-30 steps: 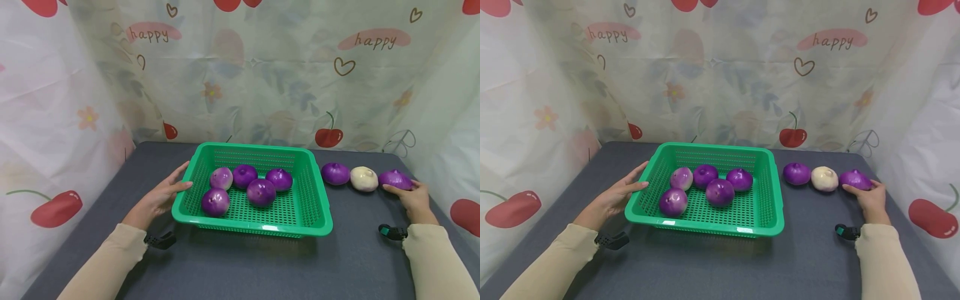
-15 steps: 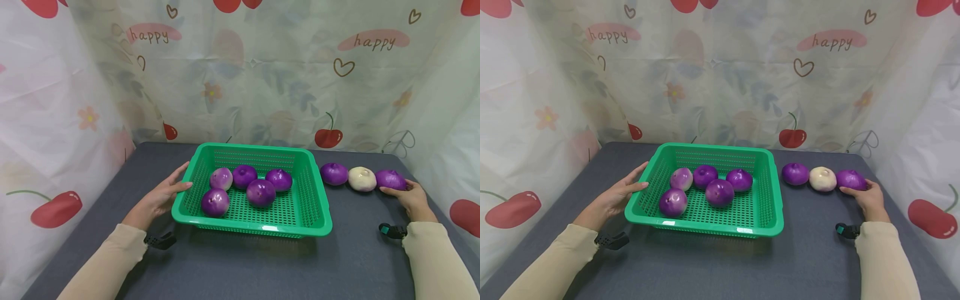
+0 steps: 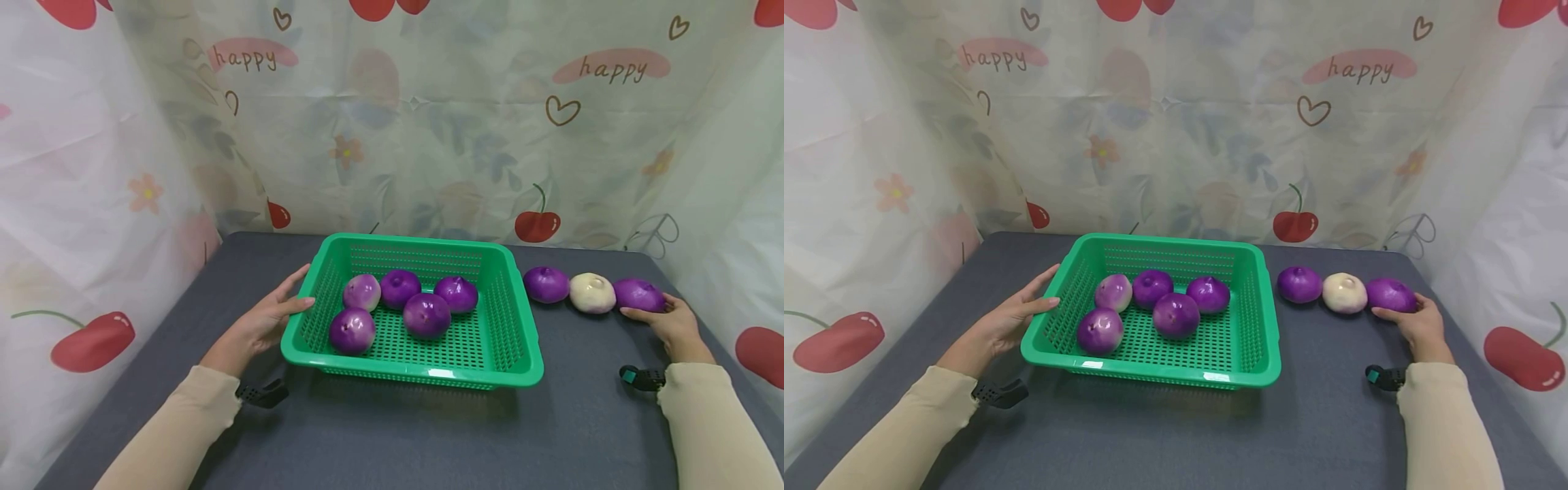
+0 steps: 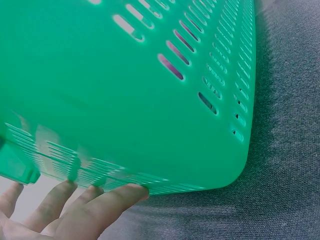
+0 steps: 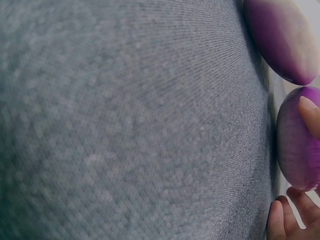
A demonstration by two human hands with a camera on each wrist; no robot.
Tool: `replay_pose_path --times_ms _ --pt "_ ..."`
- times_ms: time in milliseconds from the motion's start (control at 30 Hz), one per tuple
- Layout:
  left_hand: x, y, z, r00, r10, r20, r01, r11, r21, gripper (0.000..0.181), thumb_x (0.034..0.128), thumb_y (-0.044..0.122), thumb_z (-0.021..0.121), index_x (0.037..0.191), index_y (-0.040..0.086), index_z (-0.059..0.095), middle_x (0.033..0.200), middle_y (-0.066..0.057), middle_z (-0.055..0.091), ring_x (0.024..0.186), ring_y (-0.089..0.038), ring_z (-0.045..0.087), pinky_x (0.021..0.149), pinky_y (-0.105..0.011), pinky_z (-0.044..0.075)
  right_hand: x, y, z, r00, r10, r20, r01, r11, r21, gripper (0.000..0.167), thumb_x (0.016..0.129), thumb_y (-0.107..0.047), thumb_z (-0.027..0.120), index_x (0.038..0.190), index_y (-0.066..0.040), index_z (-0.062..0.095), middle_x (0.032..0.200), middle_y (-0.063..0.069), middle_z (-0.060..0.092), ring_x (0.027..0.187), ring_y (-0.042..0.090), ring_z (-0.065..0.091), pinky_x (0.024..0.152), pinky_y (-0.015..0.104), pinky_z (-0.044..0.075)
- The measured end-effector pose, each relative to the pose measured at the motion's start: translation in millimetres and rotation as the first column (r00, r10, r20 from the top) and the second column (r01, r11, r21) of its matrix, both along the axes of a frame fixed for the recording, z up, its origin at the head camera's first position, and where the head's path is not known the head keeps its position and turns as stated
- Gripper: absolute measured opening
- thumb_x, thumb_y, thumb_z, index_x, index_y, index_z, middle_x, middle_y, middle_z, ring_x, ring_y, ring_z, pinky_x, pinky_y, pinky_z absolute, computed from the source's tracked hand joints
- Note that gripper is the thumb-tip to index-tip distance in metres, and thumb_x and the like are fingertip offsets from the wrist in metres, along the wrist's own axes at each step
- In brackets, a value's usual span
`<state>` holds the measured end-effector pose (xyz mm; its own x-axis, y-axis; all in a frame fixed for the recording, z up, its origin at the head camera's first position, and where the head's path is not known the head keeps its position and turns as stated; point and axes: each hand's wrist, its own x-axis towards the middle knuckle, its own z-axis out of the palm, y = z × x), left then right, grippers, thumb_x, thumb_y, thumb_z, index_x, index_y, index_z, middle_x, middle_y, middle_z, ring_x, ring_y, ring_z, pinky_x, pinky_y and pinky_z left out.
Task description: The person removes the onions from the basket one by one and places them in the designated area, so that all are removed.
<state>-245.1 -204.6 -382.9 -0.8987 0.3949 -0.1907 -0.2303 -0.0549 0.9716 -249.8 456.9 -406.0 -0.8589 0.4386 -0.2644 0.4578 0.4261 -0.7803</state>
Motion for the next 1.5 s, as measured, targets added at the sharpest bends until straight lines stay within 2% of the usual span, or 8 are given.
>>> replay_pose_path --times_ms 400,700,900,1000,1100,1200,1300,1500 --pt "0.6 2.2 -0.4 1.0 -0.002 -0.001 0.002 1.0 -0.003 0.078 0.0988 0.015 0.056 0.156 0.037 0.008 0.151 -0.022 0.028 0.121 -0.032 0.055 0.09 -0.051 0.05 2.9 3.8 -0.7 0.999 0.03 0.011 -0.03 1.0 -0.007 0.103 0.091 -0.035 0.065 0.15 0.006 -0.009 0.155 0.032 -0.004 0.143 0.05 0.004 0.115 0.059 0.012" --pt "-0.9 2.3 -0.6 1.0 -0.008 -0.004 0.008 1.0 0.001 0.078 0.0987 0.016 0.057 0.155 0.037 0.008 0.15 -0.022 0.028 0.12 -0.03 0.056 0.09 -0.05 0.051 2.7 12.1 0.4 0.999 0.042 -0.032 -0.043 0.998 -0.039 0.109 0.089 -0.041 0.066 0.15 0.003 -0.013 0.154 0.033 -0.006 0.142 0.052 0.003 0.113 0.062 0.013" --pt "-0.7 0.9 -0.3 1.0 -0.013 -0.005 0.013 1.0 0.01 0.078 0.0992 0.015 0.056 0.155 0.037 0.007 0.15 -0.021 0.029 0.119 -0.029 0.056 0.09 -0.048 0.051 7.4 9.1 21.9 0.993 0.072 -0.098 -0.08 0.994 -0.078 0.106 0.092 -0.045 0.062 0.152 -0.001 -0.013 0.155 0.031 -0.008 0.141 0.052 -0.001 0.112 0.065 0.009" --pt "-0.7 0.3 -0.2 1.0 -0.014 -0.008 0.014 1.0 0.006 0.078 0.0991 0.015 0.056 0.156 0.037 0.007 0.15 -0.021 0.029 0.12 -0.029 0.056 0.09 -0.047 0.051 10.1 -1.7 42.9 0.981 0.091 -0.169 -0.107 0.99 -0.089 0.1 0.092 -0.044 0.061 0.155 -0.012 -0.009 0.158 0.024 -0.009 0.144 0.046 -0.003 0.113 0.063 0.006" --pt "-0.6 -0.1 -0.2 1.0 -0.014 -0.01 0.014 1.0 0.003 0.078 0.099 0.016 0.056 0.156 0.037 0.006 0.15 -0.021 0.029 0.119 -0.029 0.056 0.09 -0.047 0.051 12.8 -21.1 66.3 0.955 0.109 -0.277 -0.14 0.985 -0.097 0.094 0.093 -0.039 0.062 0.156 -0.026 -0.005 0.162 0.013 -0.003 0.148 0.033 -0.001 0.118 0.05 0.008" --pt "-0.3 -0.7 0.0 1.0 -0.016 -0.008 0.016 1.0 0.007 0.079 0.0991 0.016 0.056 0.156 0.037 0.006 0.151 -0.021 0.027 0.12 -0.029 0.056 0.09 -0.048 0.051 17.7 -46.2 88.3 0.906 0.138 -0.401 -0.208 0.968 -0.138 0.084 0.095 -0.03 0.062 0.156 -0.031 0.004 0.163 0.002 0.007 0.15 0.02 0.006 0.119 0.028 0.013" --pt "0.1 -1.0 0.1 1.0 -0.019 -0.003 0.019 1.0 0.012 0.079 0.0993 0.016 0.056 0.156 0.037 0.005 0.151 -0.022 0.026 0.12 -0.029 0.055 0.09 -0.048 0.051 25.0 -76.1 107.9 0.841 0.149 -0.52 -0.305 0.925 -0.228 0.078 0.096 -0.019 0.061 0.156 -0.03 0.013 0.162 -0.002 0.016 0.149 0.013 0.013 0.114 0.017 0.018" --pt "0.2 -1.2 0.6 1.0 -0.021 0.002 0.021 1.0 0.02 0.078 0.0995 0.016 0.055 0.156 0.037 0.005 0.151 -0.022 0.026 0.121 -0.03 0.055 0.09 -0.049 0.051 37.7 -145.8 129.9 0.701 0.177 -0.691 -0.465 0.848 -0.255 0.068 0.095 -0.01 0.061 0.153 -0.021 0.027 0.15 0.002 0.037 0.143 0.017 0.03 0.106 0.015 0.035"
